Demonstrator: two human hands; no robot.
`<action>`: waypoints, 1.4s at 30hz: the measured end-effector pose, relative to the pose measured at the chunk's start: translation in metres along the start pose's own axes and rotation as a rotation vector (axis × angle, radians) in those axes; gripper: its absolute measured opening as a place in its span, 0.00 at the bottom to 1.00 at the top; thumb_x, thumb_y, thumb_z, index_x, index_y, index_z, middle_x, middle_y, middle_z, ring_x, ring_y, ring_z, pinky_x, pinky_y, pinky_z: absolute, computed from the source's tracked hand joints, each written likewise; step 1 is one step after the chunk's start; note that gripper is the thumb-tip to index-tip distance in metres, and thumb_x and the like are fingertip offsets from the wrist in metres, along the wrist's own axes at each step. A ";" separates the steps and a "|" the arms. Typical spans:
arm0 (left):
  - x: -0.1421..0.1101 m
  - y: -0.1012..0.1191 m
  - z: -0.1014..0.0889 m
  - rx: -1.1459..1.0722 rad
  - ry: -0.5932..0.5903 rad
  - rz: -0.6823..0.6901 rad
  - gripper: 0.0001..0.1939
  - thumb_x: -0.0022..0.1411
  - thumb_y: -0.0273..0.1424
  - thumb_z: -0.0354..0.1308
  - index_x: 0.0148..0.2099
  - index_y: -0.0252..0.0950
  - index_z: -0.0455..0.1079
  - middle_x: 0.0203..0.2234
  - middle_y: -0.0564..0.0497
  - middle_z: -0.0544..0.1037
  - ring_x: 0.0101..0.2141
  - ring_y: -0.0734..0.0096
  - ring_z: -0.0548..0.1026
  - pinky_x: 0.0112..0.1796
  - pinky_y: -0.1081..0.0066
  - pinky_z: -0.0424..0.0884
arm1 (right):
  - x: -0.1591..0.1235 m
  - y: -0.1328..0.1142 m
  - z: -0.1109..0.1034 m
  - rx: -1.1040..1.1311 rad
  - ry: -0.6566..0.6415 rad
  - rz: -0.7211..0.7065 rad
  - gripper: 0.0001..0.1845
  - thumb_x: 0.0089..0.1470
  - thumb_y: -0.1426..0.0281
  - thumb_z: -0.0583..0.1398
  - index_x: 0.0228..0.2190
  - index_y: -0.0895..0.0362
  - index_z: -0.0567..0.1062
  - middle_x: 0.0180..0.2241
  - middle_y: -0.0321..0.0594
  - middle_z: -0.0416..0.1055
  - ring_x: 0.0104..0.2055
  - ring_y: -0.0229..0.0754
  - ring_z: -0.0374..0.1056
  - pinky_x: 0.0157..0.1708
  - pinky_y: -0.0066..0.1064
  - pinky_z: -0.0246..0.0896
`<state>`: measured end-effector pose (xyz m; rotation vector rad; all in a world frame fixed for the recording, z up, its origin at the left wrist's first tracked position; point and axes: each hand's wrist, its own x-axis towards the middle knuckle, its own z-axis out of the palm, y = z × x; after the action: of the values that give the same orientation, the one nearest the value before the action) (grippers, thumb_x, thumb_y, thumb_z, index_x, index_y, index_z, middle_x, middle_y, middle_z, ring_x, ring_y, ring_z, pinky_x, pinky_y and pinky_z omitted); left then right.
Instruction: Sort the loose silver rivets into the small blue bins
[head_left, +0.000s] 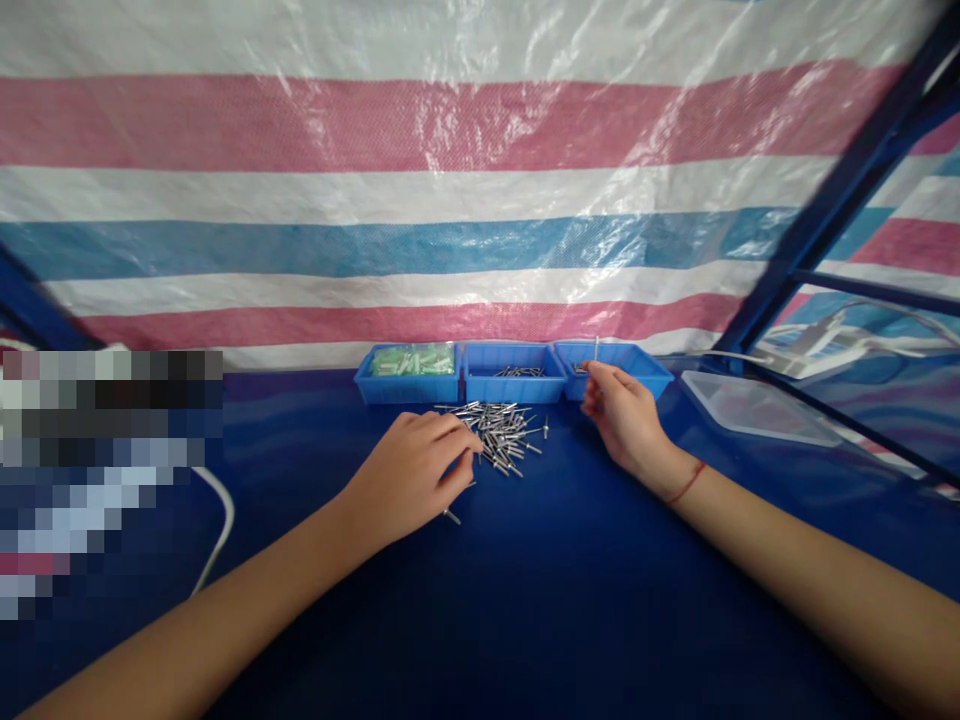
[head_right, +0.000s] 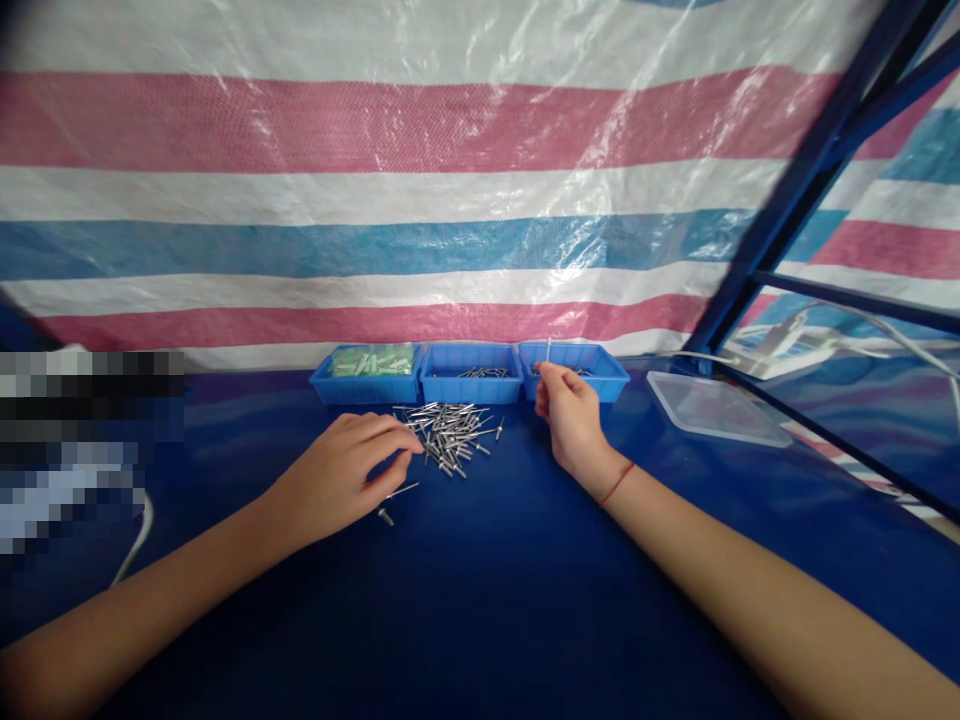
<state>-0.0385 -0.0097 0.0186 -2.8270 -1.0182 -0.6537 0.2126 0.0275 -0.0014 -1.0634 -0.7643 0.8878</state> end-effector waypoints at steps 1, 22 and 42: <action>0.000 -0.003 -0.002 0.014 -0.011 -0.023 0.11 0.62 0.25 0.48 0.39 0.38 0.71 0.34 0.51 0.77 0.37 0.66 0.73 0.38 0.66 0.61 | 0.005 -0.001 -0.003 0.022 0.030 0.023 0.12 0.41 0.62 0.64 0.26 0.58 0.72 0.16 0.27 0.58 0.16 0.29 0.52 0.16 0.23 0.48; 0.000 -0.012 0.010 -0.062 -0.213 0.060 0.10 0.66 0.29 0.49 0.40 0.35 0.72 0.36 0.49 0.75 0.38 0.67 0.73 0.41 0.68 0.65 | -0.040 0.007 0.010 -0.302 -0.443 -0.164 0.18 0.54 0.59 0.55 0.23 0.58 0.73 0.17 0.32 0.61 0.20 0.33 0.57 0.22 0.27 0.52; 0.002 0.017 0.024 -0.959 0.234 -0.393 0.07 0.63 0.33 0.52 0.38 0.36 0.67 0.32 0.51 0.75 0.34 0.71 0.74 0.36 0.71 0.70 | -0.072 0.000 0.020 -0.611 -0.789 -0.523 0.09 0.56 0.66 0.58 0.29 0.57 0.75 0.25 0.37 0.69 0.26 0.35 0.63 0.26 0.28 0.58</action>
<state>-0.0175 -0.0169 -0.0009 -3.1036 -1.5338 -1.9060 0.1635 -0.0284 -0.0027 -0.9333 -1.9676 0.6058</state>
